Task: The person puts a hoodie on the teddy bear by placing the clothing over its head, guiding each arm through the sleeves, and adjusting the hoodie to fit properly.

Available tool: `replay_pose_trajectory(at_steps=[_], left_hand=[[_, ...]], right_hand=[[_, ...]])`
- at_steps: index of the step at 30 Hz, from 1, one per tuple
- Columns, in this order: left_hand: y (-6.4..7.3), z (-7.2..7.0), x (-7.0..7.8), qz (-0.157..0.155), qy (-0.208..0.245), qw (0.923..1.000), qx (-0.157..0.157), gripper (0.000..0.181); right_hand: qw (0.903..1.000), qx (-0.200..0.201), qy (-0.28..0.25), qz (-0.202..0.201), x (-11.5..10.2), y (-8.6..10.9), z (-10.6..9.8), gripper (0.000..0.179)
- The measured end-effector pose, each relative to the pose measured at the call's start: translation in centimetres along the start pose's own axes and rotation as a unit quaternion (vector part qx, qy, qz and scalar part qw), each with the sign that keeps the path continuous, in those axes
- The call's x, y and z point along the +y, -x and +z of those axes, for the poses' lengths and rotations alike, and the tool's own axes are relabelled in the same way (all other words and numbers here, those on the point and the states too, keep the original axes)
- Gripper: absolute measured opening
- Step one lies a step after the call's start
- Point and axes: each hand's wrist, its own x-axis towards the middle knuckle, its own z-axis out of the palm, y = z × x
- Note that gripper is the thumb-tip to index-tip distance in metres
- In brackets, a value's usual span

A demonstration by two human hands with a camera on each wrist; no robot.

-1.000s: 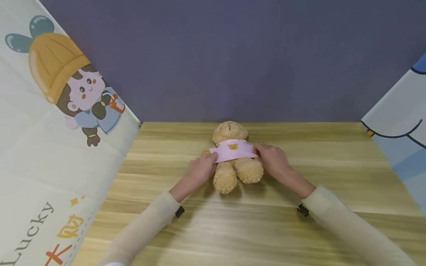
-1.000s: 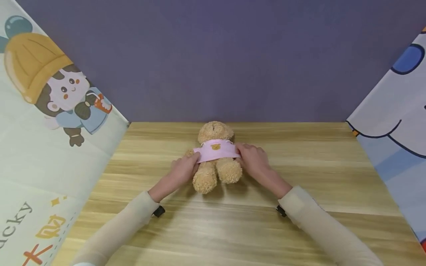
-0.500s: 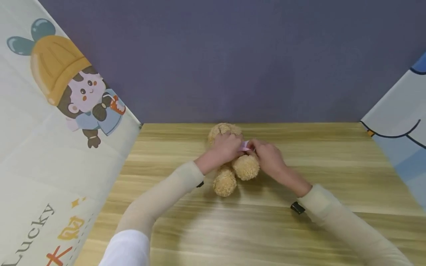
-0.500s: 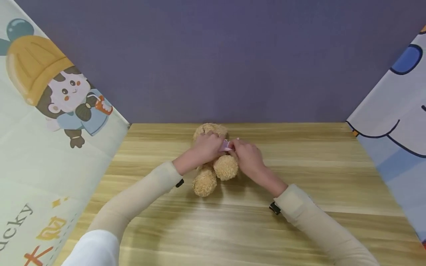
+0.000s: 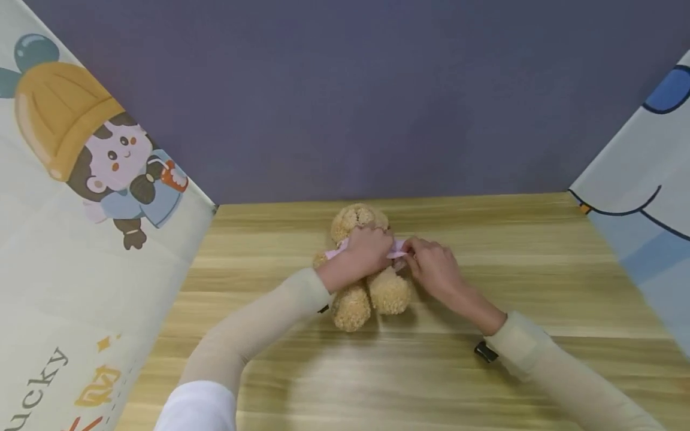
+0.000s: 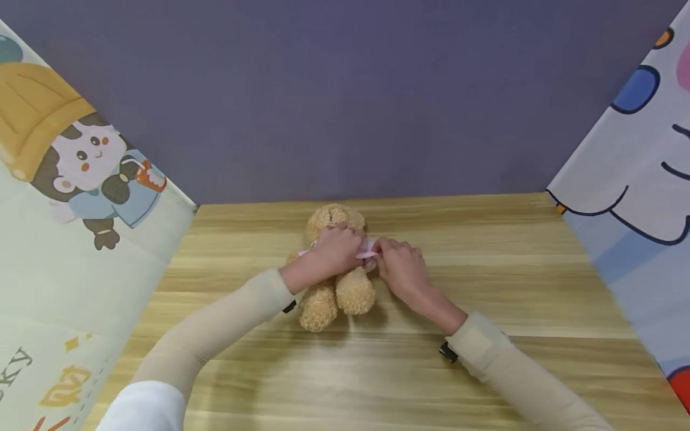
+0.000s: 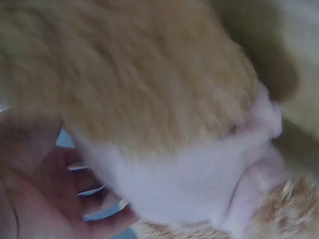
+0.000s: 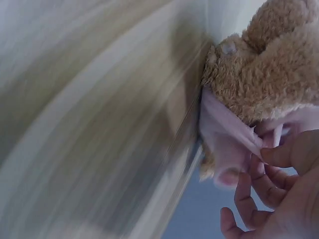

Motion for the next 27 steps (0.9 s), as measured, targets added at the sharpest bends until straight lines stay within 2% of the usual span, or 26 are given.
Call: replay_pose_trajectory(at_steps=[1, 5, 6, 9, 13, 16, 19, 21, 23, 25, 27], left_hand=[[-0.1, 0.1, 0.0, 0.001, -0.003, 0.9999, 0.011, 0.035], [-0.8, 1.2, 0.3, 0.000, -0.031, 0.9952, 0.093, 0.022], [-0.8, 1.3, 0.3, -0.004, -0.034, 0.9946, 0.098, 0.022], [0.4, 0.9, 0.0, -0.019, -0.009, 0.9966, 0.079, 0.028], [3.2, -0.4, -1.1, -0.031, 0.049, 0.9972, 0.048, 0.050], [5.1, -1.1, -1.8, -0.009, 0.074, 0.9963, 0.043, 0.051], [6.4, -1.5, -2.0, 0.032, 0.081, 0.9948, 0.053, 0.044], [6.4, -1.7, -2.0, 0.063, 0.089, 0.9912, 0.075, 0.042], [5.7, -1.8, -1.9, 0.079, 0.090, 0.9887, 0.090, 0.043], [4.5, -1.7, -1.6, 0.078, 0.096, 0.9885, 0.086, 0.041], [3.1, -1.5, -1.0, 0.063, 0.083, 0.9924, 0.066, 0.045]], right_hand=[[0.9999, -0.008, -0.009, 0.003, -0.3, 0.1, 0.0, 0.008], [0.9957, -0.042, -0.072, 0.041, -1.2, 0.3, 0.0, 0.009], [0.9943, -0.051, -0.081, 0.048, -1.2, 0.4, -0.1, 0.010], [0.9892, -0.080, -0.107, 0.060, -0.5, 0.3, -0.6, 0.014], [0.9881, -0.096, -0.096, 0.072, 1.6, -0.3, -1.7, 0.017], [0.9882, -0.091, -0.094, 0.080, 3.2, -0.9, -1.7, 0.018], [0.9849, -0.097, -0.126, 0.068, 4.0, -1.4, -1.1, 0.021], [0.9845, -0.090, -0.137, 0.062, 4.2, -1.6, -0.7, 0.023], [0.9871, -0.068, -0.134, 0.055, 4.1, -1.8, -0.4, 0.022], [0.9910, -0.048, -0.120, 0.036, 3.8, -1.9, -0.3, 0.018], [0.9936, -0.037, -0.106, 0.014, 3.4, -2.1, -0.3, 0.014]])
